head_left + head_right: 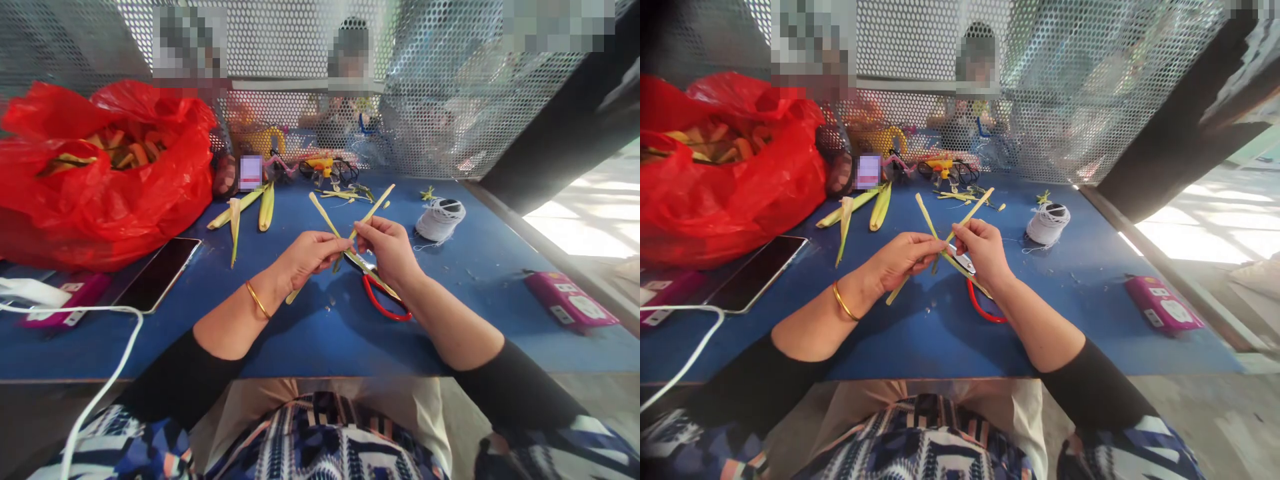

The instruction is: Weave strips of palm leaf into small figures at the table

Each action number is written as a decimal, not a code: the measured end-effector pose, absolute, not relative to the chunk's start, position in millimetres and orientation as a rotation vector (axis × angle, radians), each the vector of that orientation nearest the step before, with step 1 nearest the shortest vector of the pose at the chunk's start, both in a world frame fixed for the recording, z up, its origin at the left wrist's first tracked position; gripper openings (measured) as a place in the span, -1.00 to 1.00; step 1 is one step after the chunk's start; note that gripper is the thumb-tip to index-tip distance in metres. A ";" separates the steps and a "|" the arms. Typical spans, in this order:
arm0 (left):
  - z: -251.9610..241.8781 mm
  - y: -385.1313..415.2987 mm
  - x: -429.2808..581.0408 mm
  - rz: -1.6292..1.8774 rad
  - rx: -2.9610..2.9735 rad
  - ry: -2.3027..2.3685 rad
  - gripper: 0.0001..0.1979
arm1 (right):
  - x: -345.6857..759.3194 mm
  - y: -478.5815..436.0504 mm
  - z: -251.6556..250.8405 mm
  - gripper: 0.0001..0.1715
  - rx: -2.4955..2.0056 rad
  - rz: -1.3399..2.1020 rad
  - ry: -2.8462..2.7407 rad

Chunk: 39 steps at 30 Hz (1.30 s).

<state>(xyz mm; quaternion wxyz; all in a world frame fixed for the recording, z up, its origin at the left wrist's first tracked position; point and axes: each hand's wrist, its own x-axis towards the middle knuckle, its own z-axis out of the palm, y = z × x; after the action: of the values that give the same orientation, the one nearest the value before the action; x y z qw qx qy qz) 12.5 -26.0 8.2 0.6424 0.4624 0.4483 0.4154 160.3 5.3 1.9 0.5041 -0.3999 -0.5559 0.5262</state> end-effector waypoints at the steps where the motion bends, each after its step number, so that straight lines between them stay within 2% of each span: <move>1: 8.2 -26.3 12.4 0.935 1.069 1.022 -0.79 | 160.7 6.1 0.7 -0.59 -1.002 1.267 -1.363; 3: 8.9 -27.0 11.8 0.928 1.098 1.037 -0.77 | 163.2 7.2 0.8 -0.52 -1.127 1.175 -1.461; 5: 10.3 -28.3 11.2 0.938 1.132 1.052 -0.75 | 167.7 6.9 5.3 -0.46 -1.258 0.846 -1.583; 7: 11.8 -29.9 11.4 0.945 1.176 1.054 -0.73 | 172.2 5.2 12.3 -0.51 -1.274 0.399 -1.684; 9: 12.1 -31.3 12.4 0.911 1.228 1.048 -0.72 | 174.5 3.2 18.2 -0.62 -1.191 0.183 -1.823; 11: 11.0 -32.1 13.8 0.863 1.278 1.043 -0.70 | 173.6 2.0 20.0 -0.64 -1.119 0.396 -1.957; 15: 7.8 -32.6 15.1 0.805 1.351 1.032 -0.68 | 167.4 -0.1 14.6 -0.58 -1.076 1.285 -1.722; 17: 7.5 -32.7 14.4 0.788 1.380 1.013 -0.69 | 164.9 -1.7 11.8 -0.60 -1.064 1.419 -1.539; 25: 9.8 -32.8 11.0 0.686 1.477 0.932 -0.75 | 160.2 -3.1 4.0 -0.78 -1.036 1.090 -1.528; 36: 7.2 -34.1 13.4 0.646 1.514 0.915 -0.73 | 153.9 -1.9 -11.1 -0.76 -1.109 0.901 -1.555; 39: 8.5 -34.3 13.8 0.678 1.430 0.917 -0.72 | 156.5 -2.5 -5.2 -0.77 -1.092 0.717 -1.657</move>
<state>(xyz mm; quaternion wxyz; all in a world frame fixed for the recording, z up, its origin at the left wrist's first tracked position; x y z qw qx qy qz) 13.8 -34.3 8.5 0.6101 0.6195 0.3973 0.2935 156.5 -2.5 -5.2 0.4931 -0.4502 -0.6832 0.2955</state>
